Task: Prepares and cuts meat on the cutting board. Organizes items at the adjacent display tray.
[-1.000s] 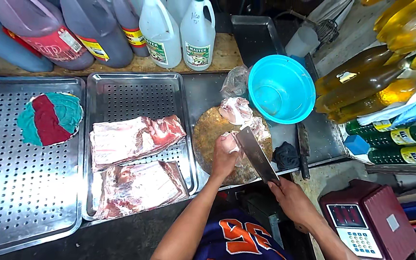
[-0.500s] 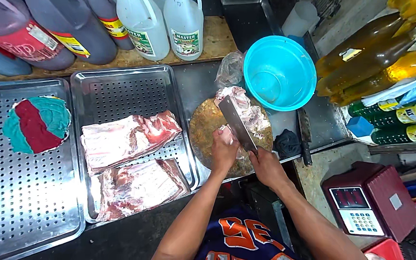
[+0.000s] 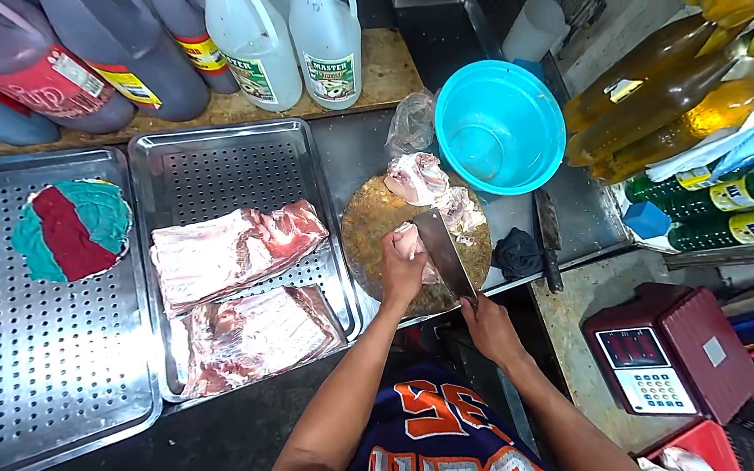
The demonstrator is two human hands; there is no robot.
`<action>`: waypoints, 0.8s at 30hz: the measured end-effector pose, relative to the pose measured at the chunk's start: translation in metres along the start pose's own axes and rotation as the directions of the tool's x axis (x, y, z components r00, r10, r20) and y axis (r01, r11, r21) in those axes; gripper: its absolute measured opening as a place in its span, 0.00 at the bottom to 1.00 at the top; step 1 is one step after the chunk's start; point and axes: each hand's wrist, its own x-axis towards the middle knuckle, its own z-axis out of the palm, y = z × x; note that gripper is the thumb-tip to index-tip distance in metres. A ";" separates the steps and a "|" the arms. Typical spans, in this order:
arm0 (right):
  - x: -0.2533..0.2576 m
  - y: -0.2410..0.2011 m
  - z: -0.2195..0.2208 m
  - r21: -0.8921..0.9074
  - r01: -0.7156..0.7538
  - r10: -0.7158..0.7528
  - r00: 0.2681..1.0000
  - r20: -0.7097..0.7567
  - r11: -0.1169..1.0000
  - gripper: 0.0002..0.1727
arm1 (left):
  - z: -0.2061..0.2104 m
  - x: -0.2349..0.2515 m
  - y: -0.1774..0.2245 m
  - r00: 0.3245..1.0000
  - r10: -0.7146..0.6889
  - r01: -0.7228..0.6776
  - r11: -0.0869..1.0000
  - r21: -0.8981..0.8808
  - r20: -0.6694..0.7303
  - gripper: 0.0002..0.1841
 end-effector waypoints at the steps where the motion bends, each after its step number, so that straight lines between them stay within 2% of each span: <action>1: -0.002 0.000 -0.004 0.023 0.008 -0.008 1.000 0.002 1.000 0.23 | -0.001 0.001 0.000 1.000 0.002 -0.002 1.000 -0.002 0.005 0.38; 7: 0.002 -0.023 -0.033 0.104 0.094 -0.086 0.993 -0.079 0.990 0.22 | 0.000 0.002 -0.001 1.000 -0.001 0.001 1.000 -0.013 0.004 0.37; 9: 0.013 -0.034 -0.036 0.092 0.093 -0.088 0.994 -0.059 0.991 0.23 | 0.002 0.001 0.000 1.000 0.004 -0.004 1.000 -0.013 -0.004 0.37; 12: 0.030 -0.041 -0.024 0.048 0.090 -0.089 0.996 -0.020 0.995 0.23 | 0.002 0.001 0.000 1.000 0.012 -0.012 1.000 -0.014 -0.001 0.37; 16: 0.038 -0.039 -0.002 0.030 0.061 -0.060 0.997 -0.044 0.998 0.24 | 0.002 0.000 -0.006 1.000 0.029 -0.029 0.999 -0.041 -0.008 0.37; 24: 0.018 -0.016 0.030 0.068 -0.003 0.009 0.997 -0.083 0.998 0.25 | 0.001 -0.001 -0.013 0.999 0.030 -0.030 0.998 -0.050 0.010 0.37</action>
